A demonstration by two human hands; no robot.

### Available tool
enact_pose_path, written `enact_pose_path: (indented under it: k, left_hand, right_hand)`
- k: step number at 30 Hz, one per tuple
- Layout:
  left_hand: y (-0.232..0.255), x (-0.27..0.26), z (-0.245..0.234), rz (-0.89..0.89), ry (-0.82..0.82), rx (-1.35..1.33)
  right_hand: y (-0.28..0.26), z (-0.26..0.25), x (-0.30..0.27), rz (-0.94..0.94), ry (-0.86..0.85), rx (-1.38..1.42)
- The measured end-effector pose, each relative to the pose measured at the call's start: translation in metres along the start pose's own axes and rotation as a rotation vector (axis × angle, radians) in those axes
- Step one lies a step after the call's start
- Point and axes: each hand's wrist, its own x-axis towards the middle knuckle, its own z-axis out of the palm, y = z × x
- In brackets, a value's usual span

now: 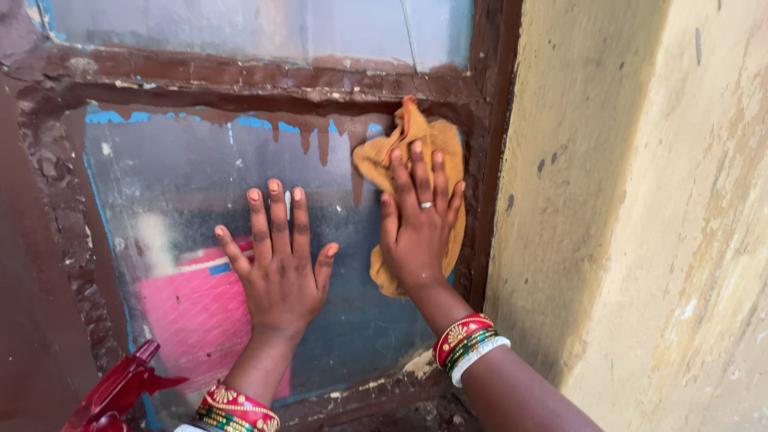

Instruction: The person cleans a glass window pane and its brown frame using a cloth. The person uses a spray bottle to apply liquid to the surface and then wipes the glass and the wooden frame repeatedly to clean the area.

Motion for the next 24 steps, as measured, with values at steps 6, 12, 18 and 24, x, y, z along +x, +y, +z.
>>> enact_pose_path:
  k: [6,12,18,24]
  left_hand:
    - [0.000,0.000,0.001,0.001,0.013,-0.006]
    - [0.001,0.000,-0.001,-0.007,0.007,-0.009]
    - [0.000,0.001,0.001,-0.005,0.013,0.025]
    - [-0.001,0.000,0.002,0.000,0.004,0.037]
  right_hand:
    - [-0.008,0.005,-0.042,0.035,-0.012,0.007]
    - [-0.015,0.005,-0.105,-0.050,-0.082,0.007]
    - [-0.010,0.002,-0.019,-0.027,-0.056,-0.005]
    - [-0.015,0.004,0.022,0.034,0.020,-0.001]
